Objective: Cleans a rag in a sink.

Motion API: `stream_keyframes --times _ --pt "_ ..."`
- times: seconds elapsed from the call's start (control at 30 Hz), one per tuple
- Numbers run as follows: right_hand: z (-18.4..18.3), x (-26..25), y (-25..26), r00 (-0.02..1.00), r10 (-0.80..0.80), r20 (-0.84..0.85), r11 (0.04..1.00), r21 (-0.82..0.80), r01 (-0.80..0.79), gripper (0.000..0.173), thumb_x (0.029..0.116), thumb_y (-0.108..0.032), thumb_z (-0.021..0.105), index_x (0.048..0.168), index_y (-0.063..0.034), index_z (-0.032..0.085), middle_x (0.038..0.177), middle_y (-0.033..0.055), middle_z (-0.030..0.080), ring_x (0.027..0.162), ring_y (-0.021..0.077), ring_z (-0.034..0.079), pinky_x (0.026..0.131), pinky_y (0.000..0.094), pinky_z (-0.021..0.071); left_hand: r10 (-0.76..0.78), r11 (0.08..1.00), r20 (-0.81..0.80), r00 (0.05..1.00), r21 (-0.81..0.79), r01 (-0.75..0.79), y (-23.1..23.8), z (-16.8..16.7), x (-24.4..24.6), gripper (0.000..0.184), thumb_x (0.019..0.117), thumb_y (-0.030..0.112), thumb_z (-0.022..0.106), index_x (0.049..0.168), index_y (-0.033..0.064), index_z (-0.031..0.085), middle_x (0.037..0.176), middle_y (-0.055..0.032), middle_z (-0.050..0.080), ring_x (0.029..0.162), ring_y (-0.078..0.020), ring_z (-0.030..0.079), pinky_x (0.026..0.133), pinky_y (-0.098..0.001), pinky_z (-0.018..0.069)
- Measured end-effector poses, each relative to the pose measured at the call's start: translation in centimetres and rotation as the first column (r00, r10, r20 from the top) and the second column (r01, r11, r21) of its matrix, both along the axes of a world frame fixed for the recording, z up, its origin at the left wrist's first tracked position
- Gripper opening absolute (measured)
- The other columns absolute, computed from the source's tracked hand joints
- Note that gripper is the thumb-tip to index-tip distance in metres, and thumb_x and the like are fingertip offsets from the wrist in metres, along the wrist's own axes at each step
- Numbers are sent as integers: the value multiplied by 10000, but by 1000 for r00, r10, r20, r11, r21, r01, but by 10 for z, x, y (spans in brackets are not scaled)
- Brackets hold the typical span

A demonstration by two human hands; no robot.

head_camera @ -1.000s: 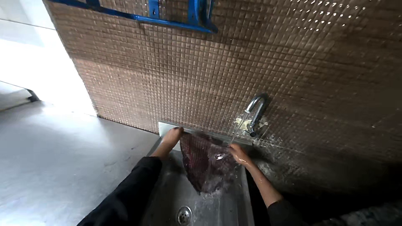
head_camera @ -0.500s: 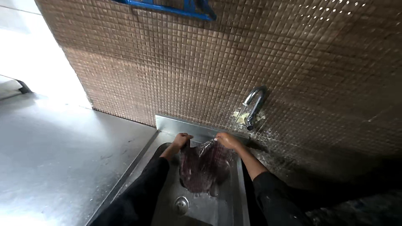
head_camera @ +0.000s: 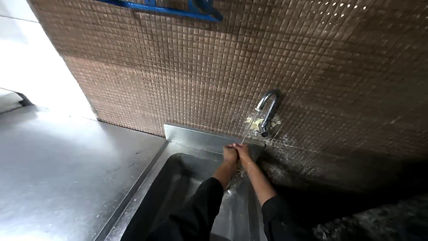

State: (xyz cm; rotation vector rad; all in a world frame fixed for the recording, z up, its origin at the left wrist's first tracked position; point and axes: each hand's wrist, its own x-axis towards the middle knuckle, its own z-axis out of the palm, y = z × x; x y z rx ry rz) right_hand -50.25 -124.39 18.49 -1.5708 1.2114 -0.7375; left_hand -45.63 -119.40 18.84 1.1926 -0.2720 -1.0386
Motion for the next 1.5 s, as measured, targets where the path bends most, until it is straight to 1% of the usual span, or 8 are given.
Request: stream_keyframes --times 0.23,0.47,0.7,0.87,1.0,1.1,1.27,1.5 --pt "7 25 10 993 93 -77 995 32 -91 368 1101 -233 436 1242 59 611 1183 232 647 1061 288 624 934 458 498 -129 990 -70 989 -67 125 27 22 5 743 1041 605 424 1641 248 168 1614 -165 350 1426 -369 391 1103 -608 364" --pt "10 9 -15 986 158 -55 978 -131 -164 353 1064 -182 557 1274 101 584 1258 296 611 1167 368 590 1025 523 451 -263 962 270 926 7 272 32 8 39 381 1096 141 464 1445 -11 490 1375 -234 573 1215 -321 568 998 -493 468" --pt "51 -6 -16 858 461 -227 812 -282 -511 215 938 -106 739 996 79 647 935 185 656 866 229 620 831 426 514 -668 731 729 148 606 314 50 -2 72 428 1052 331 573 1386 66 618 1388 -207 609 1341 -406 523 1124 -626 367" --pt "75 -35 -23 394 471 -789 581 -59 -812 468 935 -210 763 1307 30 614 1247 271 650 1192 409 622 1051 569 456 -512 776 781 -358 599 197 41 34 131 460 990 415 662 1154 -12 710 1303 -223 636 1287 -408 561 1086 -587 427" --pt "72 -42 -27 769 340 -541 703 -398 -590 287 939 -131 746 1176 26 713 1165 241 705 1131 368 665 1032 554 483 -429 859 903 -32 419 294 34 58 125 328 996 262 653 1108 -40 716 1167 -240 694 1134 -404 658 998 -610 491" --pt "68 -39 -30 692 365 -623 751 -241 -614 272 975 -163 709 1146 47 709 1110 265 697 1060 396 666 966 587 487 -503 853 844 184 452 262 34 62 109 289 959 228 705 1027 -53 716 1066 -264 695 1051 -413 667 945 -613 495" --pt "59 -7 -4 986 20 -164 998 -58 -29 280 1034 -201 612 1214 9 647 1022 172 619 737 209 551 636 393 482 -426 902 436 793 271 335 21 55 72 545 940 31 702 1425 -24 460 1158 -248 657 917 -285 702 818 -418 598" --pt "59 18 21 999 -50 6 990 134 49 477 1053 -389 468 1150 36 662 1169 232 638 1076 325 596 895 542 467 -216 972 -33 976 87 219 7 58 38 304 1091 219 460 1162 -41 599 951 -139 616 770 -197 591 715 -359 535"
